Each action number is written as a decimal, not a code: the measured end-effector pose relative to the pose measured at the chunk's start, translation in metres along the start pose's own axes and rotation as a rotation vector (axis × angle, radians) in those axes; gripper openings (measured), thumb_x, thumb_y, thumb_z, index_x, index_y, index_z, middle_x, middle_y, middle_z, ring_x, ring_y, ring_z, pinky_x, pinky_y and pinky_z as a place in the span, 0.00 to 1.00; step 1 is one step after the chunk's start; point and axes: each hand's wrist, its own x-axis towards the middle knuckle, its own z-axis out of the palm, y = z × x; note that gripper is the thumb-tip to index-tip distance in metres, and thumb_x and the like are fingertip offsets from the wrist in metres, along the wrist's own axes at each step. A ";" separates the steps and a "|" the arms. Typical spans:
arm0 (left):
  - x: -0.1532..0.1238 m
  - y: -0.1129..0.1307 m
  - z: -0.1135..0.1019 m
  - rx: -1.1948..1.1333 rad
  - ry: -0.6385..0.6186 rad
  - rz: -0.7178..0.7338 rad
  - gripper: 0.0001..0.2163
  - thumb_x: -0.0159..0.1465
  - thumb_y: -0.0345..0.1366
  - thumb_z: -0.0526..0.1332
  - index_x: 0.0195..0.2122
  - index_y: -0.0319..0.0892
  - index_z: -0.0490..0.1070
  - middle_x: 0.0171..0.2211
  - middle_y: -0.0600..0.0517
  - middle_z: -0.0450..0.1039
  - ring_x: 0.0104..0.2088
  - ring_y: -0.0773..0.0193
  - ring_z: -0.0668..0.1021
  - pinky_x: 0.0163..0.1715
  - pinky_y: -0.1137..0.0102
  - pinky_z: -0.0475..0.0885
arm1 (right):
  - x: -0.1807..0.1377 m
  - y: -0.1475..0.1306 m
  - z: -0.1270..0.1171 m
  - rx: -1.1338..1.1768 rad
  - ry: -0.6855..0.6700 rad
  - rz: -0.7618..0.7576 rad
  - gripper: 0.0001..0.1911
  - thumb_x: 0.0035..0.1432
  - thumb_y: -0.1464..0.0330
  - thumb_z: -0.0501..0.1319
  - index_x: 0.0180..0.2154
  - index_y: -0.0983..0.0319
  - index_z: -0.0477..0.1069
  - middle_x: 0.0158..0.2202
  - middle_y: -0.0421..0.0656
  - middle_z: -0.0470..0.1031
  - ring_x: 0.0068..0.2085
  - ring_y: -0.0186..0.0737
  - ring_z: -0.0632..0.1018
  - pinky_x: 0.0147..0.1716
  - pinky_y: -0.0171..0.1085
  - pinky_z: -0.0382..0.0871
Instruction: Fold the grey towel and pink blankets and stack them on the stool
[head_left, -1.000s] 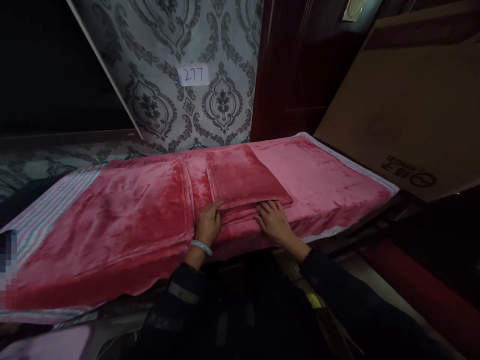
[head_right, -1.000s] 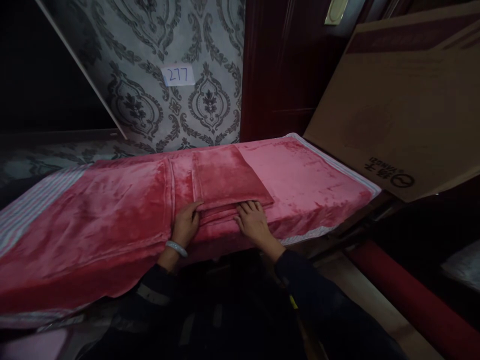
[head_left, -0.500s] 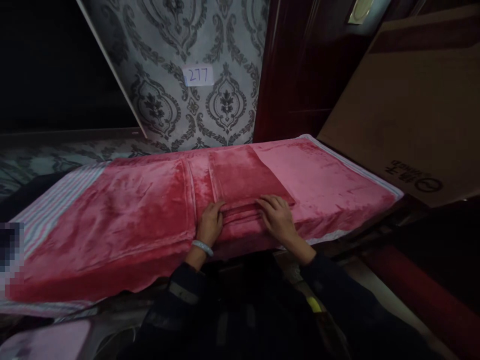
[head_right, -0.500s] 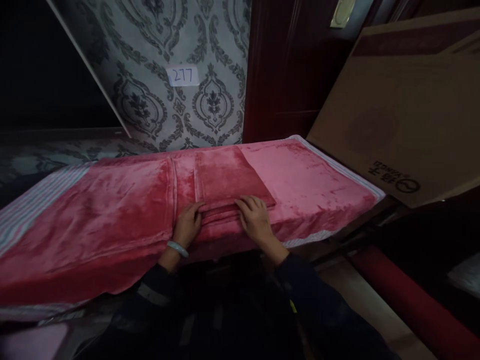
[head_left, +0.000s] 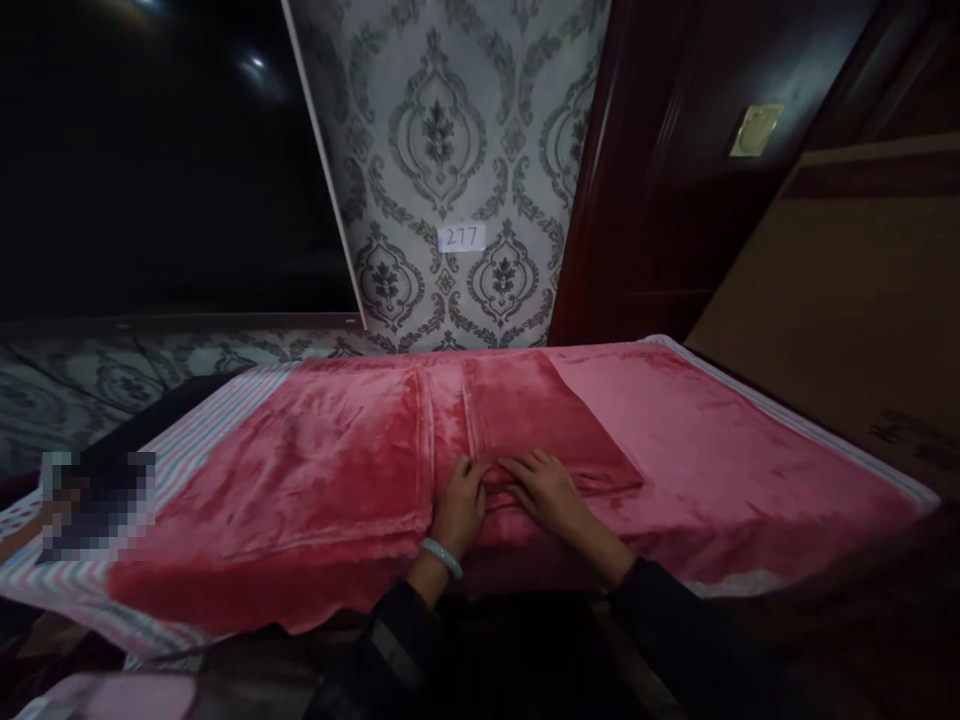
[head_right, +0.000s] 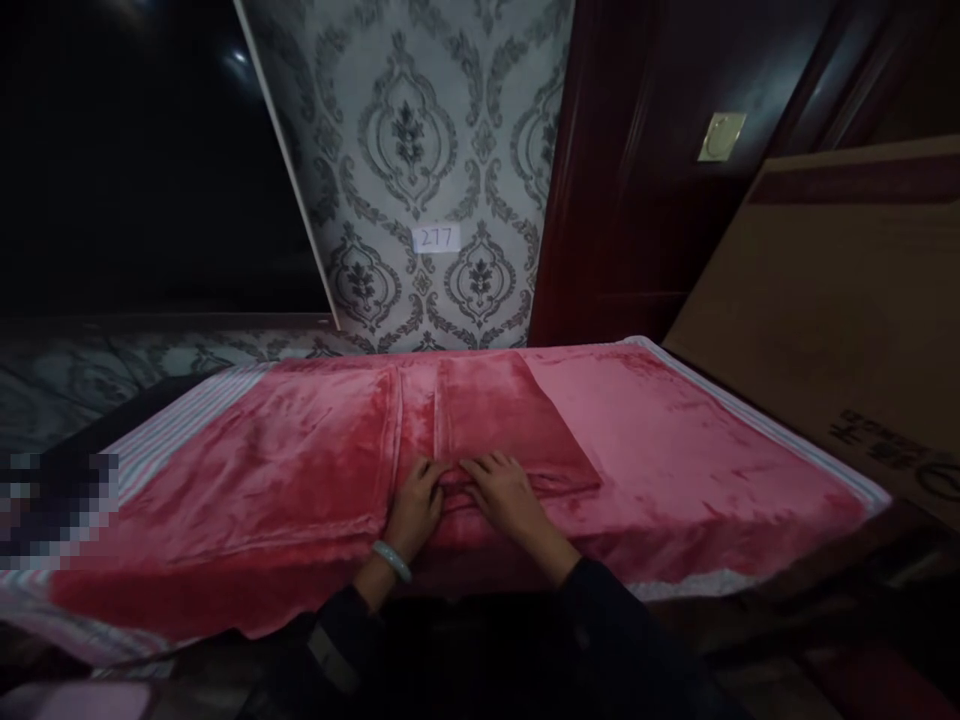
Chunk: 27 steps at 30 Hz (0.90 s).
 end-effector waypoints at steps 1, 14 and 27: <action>0.000 0.000 0.001 0.001 0.001 -0.003 0.21 0.59 0.17 0.53 0.48 0.43 0.74 0.41 0.49 0.70 0.40 0.61 0.77 0.43 0.65 0.77 | 0.001 -0.002 0.000 -0.024 -0.017 -0.004 0.20 0.66 0.71 0.60 0.59 0.60 0.72 0.50 0.50 0.77 0.49 0.49 0.74 0.46 0.45 0.68; 0.001 0.005 -0.002 -0.100 0.114 0.004 0.23 0.52 0.16 0.54 0.46 0.43 0.70 0.46 0.47 0.68 0.47 0.58 0.76 0.51 0.60 0.75 | 0.003 -0.004 0.017 -0.123 0.104 -0.053 0.18 0.66 0.79 0.56 0.53 0.61 0.75 0.44 0.48 0.79 0.44 0.46 0.74 0.43 0.42 0.65; 0.002 0.004 -0.006 -0.143 0.137 0.019 0.18 0.54 0.17 0.51 0.41 0.43 0.69 0.44 0.47 0.70 0.47 0.60 0.76 0.52 0.61 0.73 | -0.008 -0.009 0.022 -0.110 0.155 -0.062 0.19 0.66 0.77 0.55 0.54 0.61 0.76 0.45 0.50 0.78 0.46 0.47 0.72 0.42 0.43 0.64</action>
